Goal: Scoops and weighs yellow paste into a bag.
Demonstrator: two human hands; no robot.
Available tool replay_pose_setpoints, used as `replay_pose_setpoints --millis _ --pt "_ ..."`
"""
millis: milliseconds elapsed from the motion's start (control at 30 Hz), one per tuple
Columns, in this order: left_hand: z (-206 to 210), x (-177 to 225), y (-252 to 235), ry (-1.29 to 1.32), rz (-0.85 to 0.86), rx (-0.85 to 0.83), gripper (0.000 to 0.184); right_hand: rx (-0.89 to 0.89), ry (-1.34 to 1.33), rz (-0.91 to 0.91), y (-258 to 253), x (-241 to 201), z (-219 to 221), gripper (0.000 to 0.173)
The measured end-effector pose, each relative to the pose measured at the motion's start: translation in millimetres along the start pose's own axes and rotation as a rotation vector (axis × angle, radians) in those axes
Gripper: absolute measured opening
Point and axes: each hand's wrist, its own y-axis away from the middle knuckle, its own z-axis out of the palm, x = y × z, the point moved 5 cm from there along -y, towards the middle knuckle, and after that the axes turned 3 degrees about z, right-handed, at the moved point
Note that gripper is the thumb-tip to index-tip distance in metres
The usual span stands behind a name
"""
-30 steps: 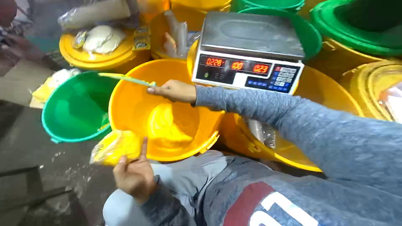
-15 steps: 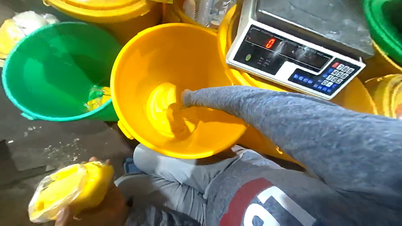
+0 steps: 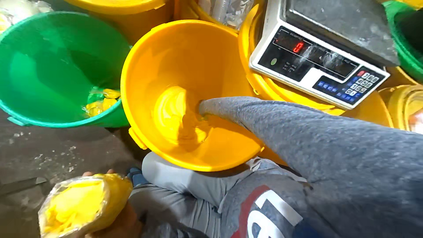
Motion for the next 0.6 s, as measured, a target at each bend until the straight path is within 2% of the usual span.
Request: replay_pose_setpoints --millis 67,167,267,333,367,433,500,567,600 --pt "2 -1 0 0.074 -0.036 -0.011 0.059 0.005 -0.022 0.007 -10 3 5 0.037" --pt "5 -1 4 0.060 -0.017 0.007 0.058 0.016 0.087 -0.072 -12 1 8 0.032" --pt "9 0 7 -0.084 0.102 0.028 0.050 -0.003 0.038 -0.083 17 -3 3 0.032" --pt "12 -1 9 -0.159 0.164 0.063 0.057 0.038 0.021 -0.093 20 -7 7 0.028" --pt "12 -2 10 -0.156 0.141 0.068 0.063 0.078 0.054 -0.091 21 -8 3 0.025" --pt "16 -6 13 -0.132 0.077 0.067 0.067 0.069 0.196 -0.122 51 -14 -29 0.027" --pt "22 -10 17 -0.129 -0.005 0.070 0.067 0.005 0.169 -0.130 99 -17 -79 0.039" --pt "28 -14 22 -0.141 -0.041 0.081 0.053 0.195 0.037 -0.272 129 -17 -123 0.037" --pt "31 -16 23 -0.155 -0.032 0.067 0.053 0.228 -0.071 -0.357 154 -18 -142 0.036"
